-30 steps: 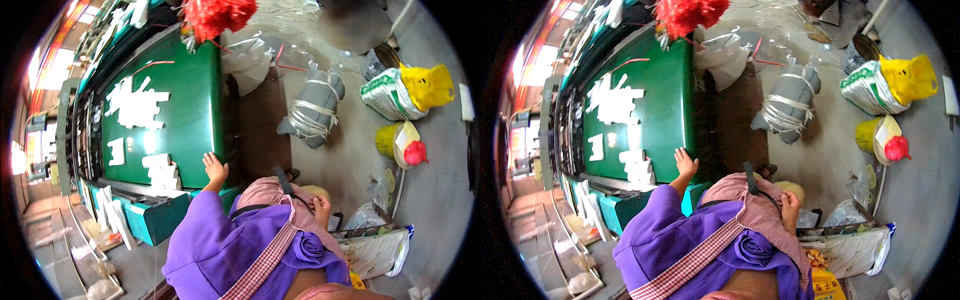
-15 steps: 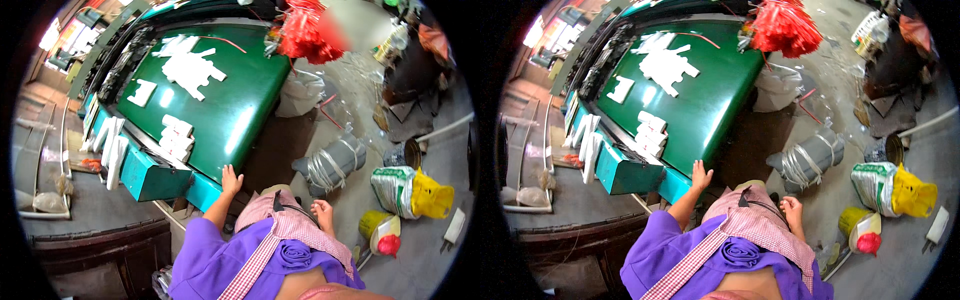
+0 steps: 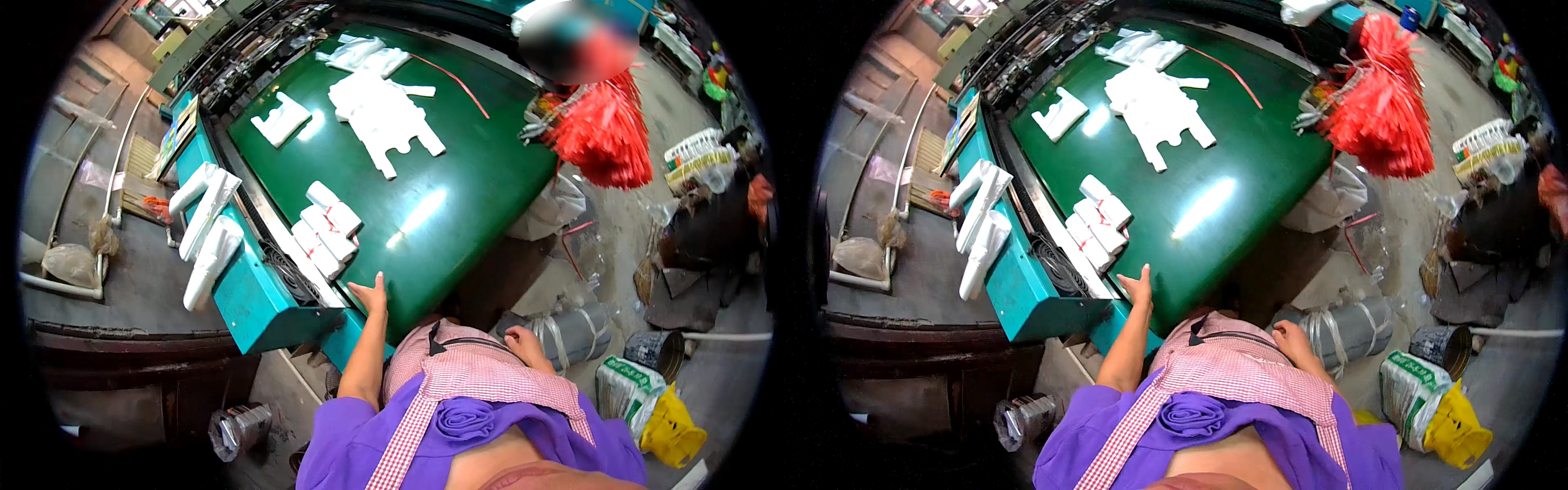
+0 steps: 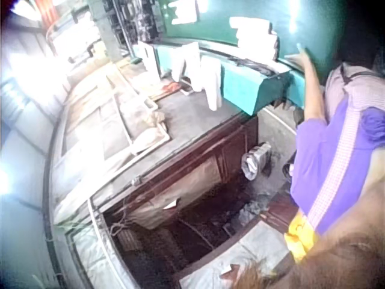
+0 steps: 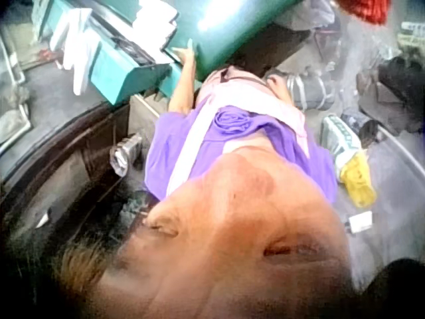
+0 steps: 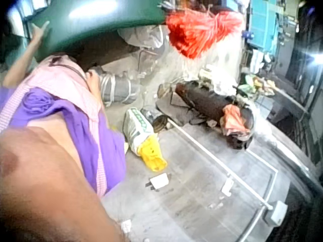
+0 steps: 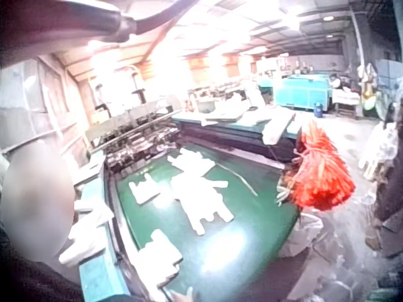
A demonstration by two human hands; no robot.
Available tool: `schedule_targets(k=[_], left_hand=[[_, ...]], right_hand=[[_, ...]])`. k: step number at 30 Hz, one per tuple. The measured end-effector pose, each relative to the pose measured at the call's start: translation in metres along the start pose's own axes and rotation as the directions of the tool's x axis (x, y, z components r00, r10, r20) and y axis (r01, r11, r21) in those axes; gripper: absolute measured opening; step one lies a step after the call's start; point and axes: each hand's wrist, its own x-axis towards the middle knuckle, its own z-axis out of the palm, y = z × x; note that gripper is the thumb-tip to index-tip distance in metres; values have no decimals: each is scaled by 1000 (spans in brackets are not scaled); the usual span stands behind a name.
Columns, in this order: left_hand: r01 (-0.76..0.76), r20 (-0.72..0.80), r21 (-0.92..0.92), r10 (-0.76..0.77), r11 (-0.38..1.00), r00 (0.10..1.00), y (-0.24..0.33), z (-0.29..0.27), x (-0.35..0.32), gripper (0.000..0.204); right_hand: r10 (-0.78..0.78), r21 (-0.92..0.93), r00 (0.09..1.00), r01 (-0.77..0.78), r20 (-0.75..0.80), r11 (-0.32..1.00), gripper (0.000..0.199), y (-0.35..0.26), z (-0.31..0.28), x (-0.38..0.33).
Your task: The person repeatedly folds white rectangular items on a green table, wraps each with a red plastic strip, and ties it to form a bundle. The person stacks the finished bundles on the table. The person handles the items one at a time throughout the clip.
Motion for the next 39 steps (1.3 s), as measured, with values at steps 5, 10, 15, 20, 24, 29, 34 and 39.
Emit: schedule_targets(k=[5,10,15,20,24,29,34,39], left_hand=[[140,-77,98,-133,985,988,25,10,49,115],[257,-173,238,-220,936,960,28,24,95,116],[-19,-262,98,45,995,964,20,17,148,103],[121,-426,110,-63,987,903,25,33,102,86],[174,-477,48,-130,984,869,31,32,86,55],[-7,-595,37,28,999,803,66,29,103,42],[297,-597,264,-87,918,798,102,6,133,41],[-64,-450,583,388,810,805,70,-7,167,37]], right_hand=[[-109,-202,992,119,56,972,27,-44,-11,82],[-205,-289,969,238,139,927,32,-65,-29,135],[-319,-425,930,368,184,827,43,-83,-51,203],[-419,-511,891,445,174,736,51,-105,-73,281],[-477,-550,840,535,260,642,54,-114,-93,347],[-545,-559,750,652,374,512,52,-131,-100,407],[-679,-518,634,747,370,416,45,-136,-87,441],[-692,-584,633,723,348,368,48,-141,-67,448]])
